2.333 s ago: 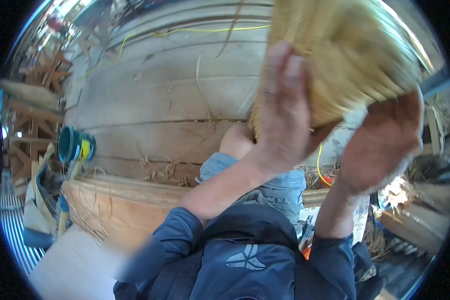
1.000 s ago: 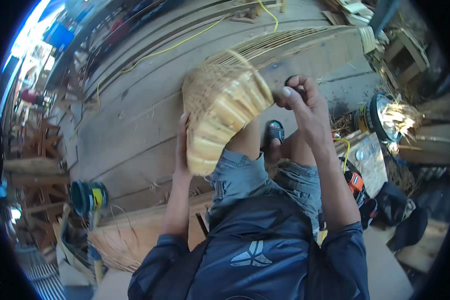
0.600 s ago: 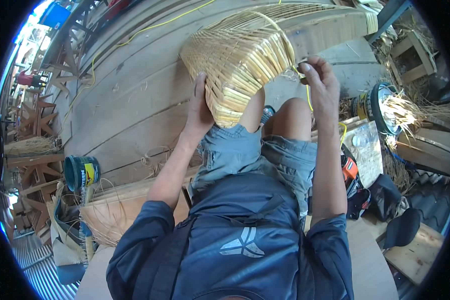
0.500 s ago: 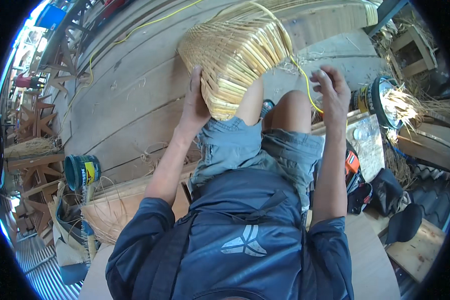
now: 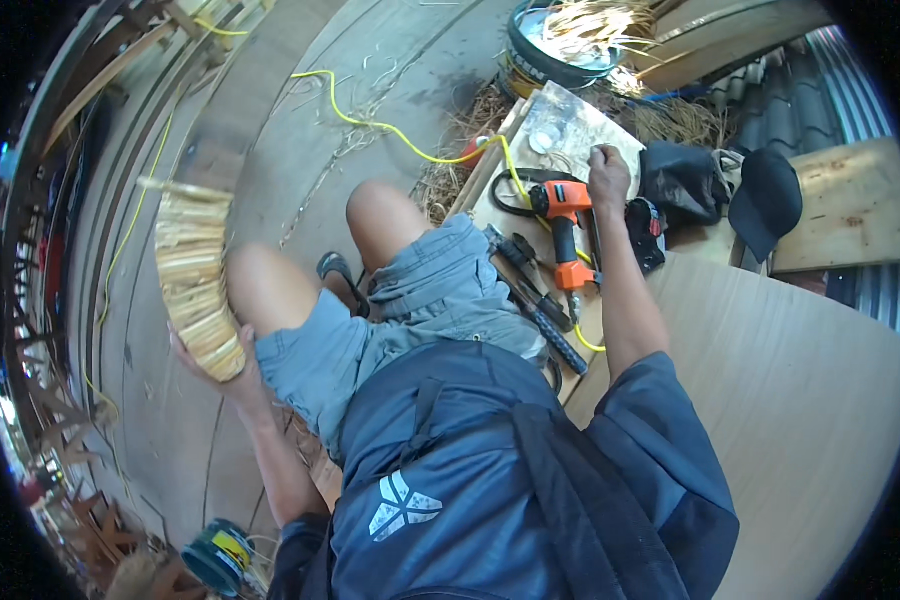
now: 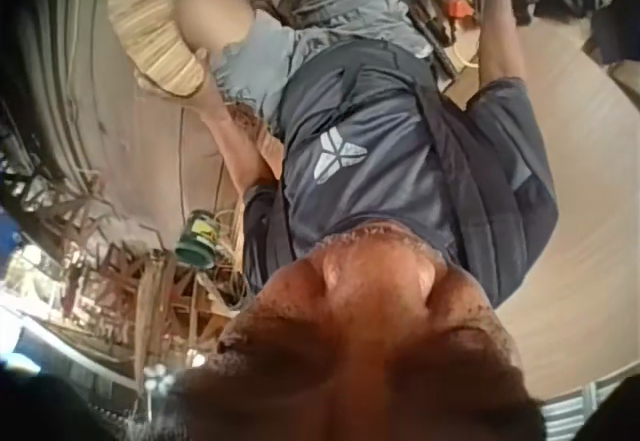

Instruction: The recorder is assembling and weaving a structure made of bamboo strips, using tools like a hammer, nails, and a pneumatic stapler.

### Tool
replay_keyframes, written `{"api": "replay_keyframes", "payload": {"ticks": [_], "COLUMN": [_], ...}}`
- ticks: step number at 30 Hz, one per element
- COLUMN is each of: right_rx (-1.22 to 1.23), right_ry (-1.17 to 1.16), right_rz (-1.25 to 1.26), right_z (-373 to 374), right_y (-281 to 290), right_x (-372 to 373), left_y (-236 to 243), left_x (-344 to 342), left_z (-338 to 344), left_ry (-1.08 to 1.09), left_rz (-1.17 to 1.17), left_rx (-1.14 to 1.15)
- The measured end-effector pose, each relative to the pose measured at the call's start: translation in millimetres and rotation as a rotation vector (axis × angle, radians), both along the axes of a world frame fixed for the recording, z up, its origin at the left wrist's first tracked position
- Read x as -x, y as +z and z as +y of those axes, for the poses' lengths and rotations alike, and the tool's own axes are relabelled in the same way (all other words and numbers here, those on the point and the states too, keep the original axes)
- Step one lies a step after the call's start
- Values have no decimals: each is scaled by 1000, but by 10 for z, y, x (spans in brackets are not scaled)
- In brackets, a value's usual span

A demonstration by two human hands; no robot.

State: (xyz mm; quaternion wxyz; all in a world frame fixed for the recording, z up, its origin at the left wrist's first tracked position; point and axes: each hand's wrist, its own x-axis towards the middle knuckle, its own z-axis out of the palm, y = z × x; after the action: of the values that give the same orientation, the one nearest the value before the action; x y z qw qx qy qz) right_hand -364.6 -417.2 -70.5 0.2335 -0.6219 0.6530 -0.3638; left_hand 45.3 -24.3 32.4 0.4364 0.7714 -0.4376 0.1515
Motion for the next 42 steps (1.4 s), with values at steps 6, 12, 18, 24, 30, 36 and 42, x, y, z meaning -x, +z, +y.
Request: {"api": "replay_keyframes", "payload": {"ticks": [6, 12, 18, 24, 30, 36, 42], "right_rx": [-365, -292, 27, -21, 71, 54, -133], "right_ry": [284, 235, 217, 313, 309, 339, 322], "right_rz": [602, 596, 398, 796, 804, 823, 793], "right_z": [-409, -392, -332, -508, -535, -537, -648], "right_y": [-412, -640, -283, -115, -262, -366, -232], "right_x": [-137, -166, -281, -392, -508, -572, -621], "left_y": [78, 68, 28, 106, 124, 93, 56], "left_x": [94, 152, 179, 321, 386, 387, 376], "left_z": [-91, -126, -231, -452, -493, -459, -431], "left_ry": [92, 144, 107, 75, 30, 42, 52], "left_rz": [-28, 20, 74, -64, -47, -36, -54], "left_rx": [-14, -85, -1, -100, -139, -109, -125]}}
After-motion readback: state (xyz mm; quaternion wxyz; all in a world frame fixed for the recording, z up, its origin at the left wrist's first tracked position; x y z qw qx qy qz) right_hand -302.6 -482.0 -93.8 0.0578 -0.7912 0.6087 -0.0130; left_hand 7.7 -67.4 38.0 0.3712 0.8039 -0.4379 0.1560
